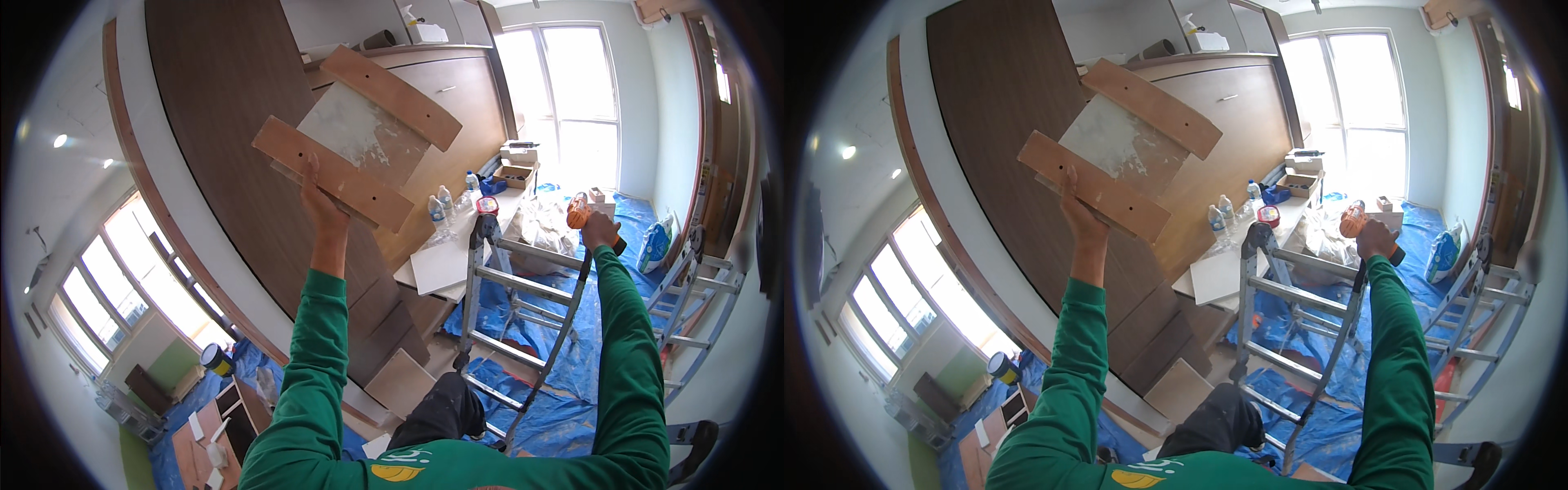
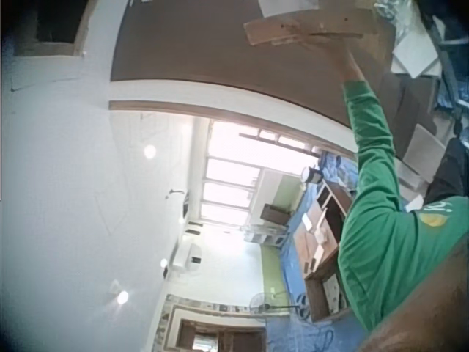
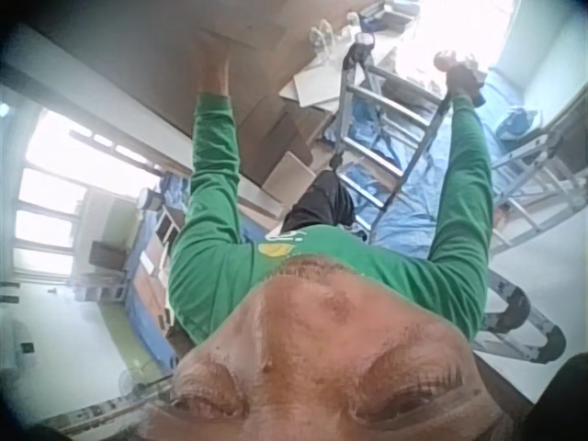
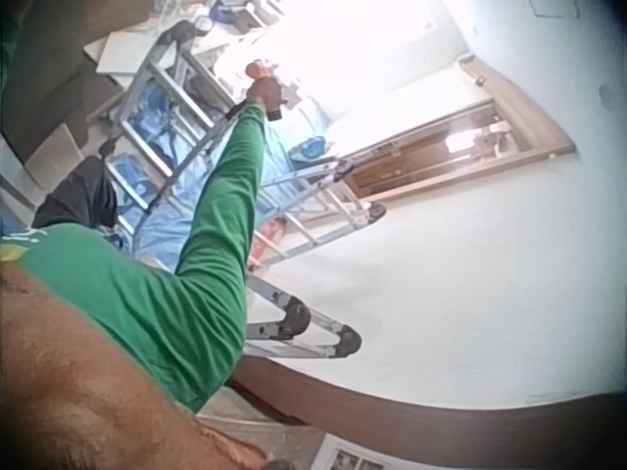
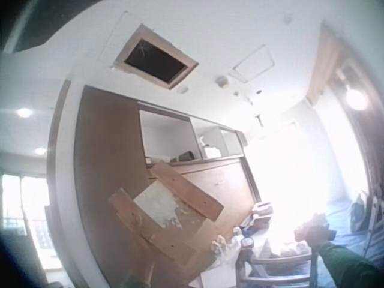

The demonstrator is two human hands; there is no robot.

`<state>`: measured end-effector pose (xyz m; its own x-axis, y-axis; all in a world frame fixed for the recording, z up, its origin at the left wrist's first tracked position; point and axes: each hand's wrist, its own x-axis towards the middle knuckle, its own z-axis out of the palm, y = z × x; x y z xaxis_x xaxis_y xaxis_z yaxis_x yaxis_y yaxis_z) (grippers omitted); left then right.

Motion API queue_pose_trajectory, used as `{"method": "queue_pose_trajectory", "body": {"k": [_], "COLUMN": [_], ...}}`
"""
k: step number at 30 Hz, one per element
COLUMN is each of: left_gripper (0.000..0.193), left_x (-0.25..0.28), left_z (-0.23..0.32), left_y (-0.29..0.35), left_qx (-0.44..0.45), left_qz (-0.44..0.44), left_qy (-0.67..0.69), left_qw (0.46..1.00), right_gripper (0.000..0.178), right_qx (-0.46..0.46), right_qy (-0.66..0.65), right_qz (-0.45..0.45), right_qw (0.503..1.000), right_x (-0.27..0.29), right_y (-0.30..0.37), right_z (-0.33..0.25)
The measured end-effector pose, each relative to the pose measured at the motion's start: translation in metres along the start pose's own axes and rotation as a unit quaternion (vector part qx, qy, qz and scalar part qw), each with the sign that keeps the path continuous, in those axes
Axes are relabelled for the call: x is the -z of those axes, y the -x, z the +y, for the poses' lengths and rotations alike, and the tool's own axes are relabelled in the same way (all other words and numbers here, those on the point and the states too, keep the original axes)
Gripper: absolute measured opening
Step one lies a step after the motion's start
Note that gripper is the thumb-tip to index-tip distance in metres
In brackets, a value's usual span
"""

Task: The person assembles a small wooden frame by joining pieces with a power drill and a hand saw. They then lift the frame and place it into a larger cabinet structure.

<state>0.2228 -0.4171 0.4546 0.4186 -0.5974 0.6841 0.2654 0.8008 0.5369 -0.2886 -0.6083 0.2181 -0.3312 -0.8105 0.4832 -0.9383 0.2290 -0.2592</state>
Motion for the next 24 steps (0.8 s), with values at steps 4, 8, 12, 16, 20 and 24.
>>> {"method": "queue_pose_trajectory", "body": {"k": [4, 8, 12, 16, 20, 24], "left_gripper": [0.064, 0.064, 0.068, 0.077, 0.077, 0.072], "left_x": [-0.005, -0.011, -0.017, -0.012, -0.018, -0.016], "left_z": [0.007, 0.009, 0.012, 0.014, 0.018, 0.015], "left_y": [-0.001, 0.000, 0.005, 0.001, 0.006, 0.004], "left_qx": [0.006, -0.007, -0.019, -0.041, -0.048, -0.028], "left_qz": [0.002, 0.009, -0.007, -0.049, -0.052, -0.025], "left_qy": [-0.001, -0.022, -0.050, -0.099, -0.118, -0.085], "left_qw": [1.000, 1.000, 0.999, 0.993, 0.990, 0.996], "right_gripper": [0.021, 0.020, 0.021, 0.020, 0.021, 0.023], "right_qx": [0.001, -0.012, -0.020, -0.040, -0.037, -0.022], "right_qy": [-0.004, -0.014, -0.035, -0.039, -0.044, -0.053], "right_qz": [-0.005, 0.003, 0.011, -0.043, -0.039, 0.005], "right_qw": [1.000, 1.000, 0.999, 0.997, 0.998, 0.998], "right_x": [0.000, -0.004, -0.006, 0.005, 0.004, -0.010], "right_y": [0.001, 0.000, 0.001, 0.001, 0.003, -0.002], "right_z": [0.000, 0.004, 0.009, 0.001, 0.003, 0.010]}}
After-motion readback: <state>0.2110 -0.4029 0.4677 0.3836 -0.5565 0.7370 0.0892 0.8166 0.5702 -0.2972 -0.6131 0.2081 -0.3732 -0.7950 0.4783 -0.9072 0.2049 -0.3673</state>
